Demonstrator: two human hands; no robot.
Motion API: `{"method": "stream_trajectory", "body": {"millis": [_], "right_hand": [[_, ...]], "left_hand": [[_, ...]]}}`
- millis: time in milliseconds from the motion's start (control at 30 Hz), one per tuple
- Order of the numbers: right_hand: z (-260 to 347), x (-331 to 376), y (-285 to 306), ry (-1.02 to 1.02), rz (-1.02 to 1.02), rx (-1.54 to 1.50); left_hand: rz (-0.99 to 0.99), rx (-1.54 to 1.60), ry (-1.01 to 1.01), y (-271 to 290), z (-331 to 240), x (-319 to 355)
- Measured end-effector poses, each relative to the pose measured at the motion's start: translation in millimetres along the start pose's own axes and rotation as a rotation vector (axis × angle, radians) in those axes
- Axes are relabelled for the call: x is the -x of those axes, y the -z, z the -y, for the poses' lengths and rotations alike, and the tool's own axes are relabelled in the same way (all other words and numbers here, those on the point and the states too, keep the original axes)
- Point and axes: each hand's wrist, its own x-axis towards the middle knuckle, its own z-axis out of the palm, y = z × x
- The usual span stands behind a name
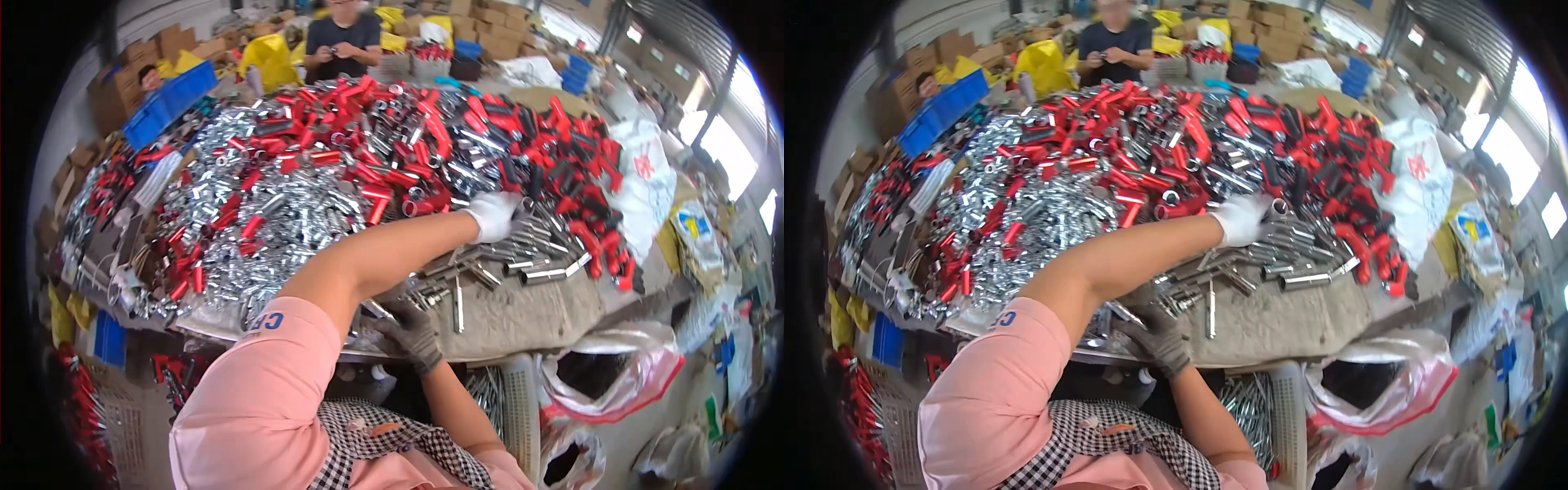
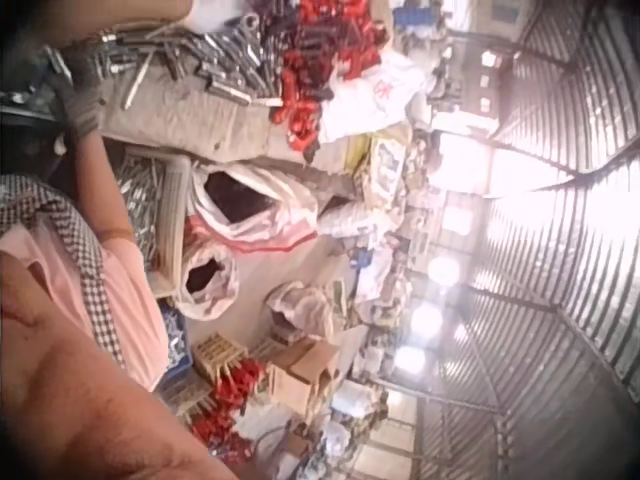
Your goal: Assembling metal pipe wrenches by fitting red rubber or plastic grips onto the metal handles at a factory workstation.
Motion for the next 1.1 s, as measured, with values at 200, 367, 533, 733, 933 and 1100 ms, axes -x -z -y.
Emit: {"method": "stream_trajectory", "body": {"millis": [200, 367, 533, 733, 933, 1100], "right_hand": [[17.2, 0.8, 1.4, -0.275, 0.016, -0.383], [8.2, 2.1, -3.1, -0.125, 0.005, -0.195], [3.1, -0.8, -4.3, -0.28, -0.023, -0.248], [7.9, -1.0, -4.6, -0.148, -0.006, -0.034], [65.2, 19.3, -28.3, -0.172, 0.161, -0.034], [101.9, 48.0, -61.8, -0.298, 0.296, -0.122]], "left_hand": [[-0.04, 1.855, 0.375, 76.6, 21.9, 62.7], [0.149, 1.646, 0.762, 122.9, 38.5, 225.9], [0.208, 0.874, 0.731, 150.7, 17.4, 357.1], [-0.121, 0.733, 0.707, 150.3, 39.3, 445.4], [-0.05, 0.812, 0.741, 176.1, 47.9, 486.0], [0.095, 0.754, 0.593, 171.7, 61.0, 501.8]]}}
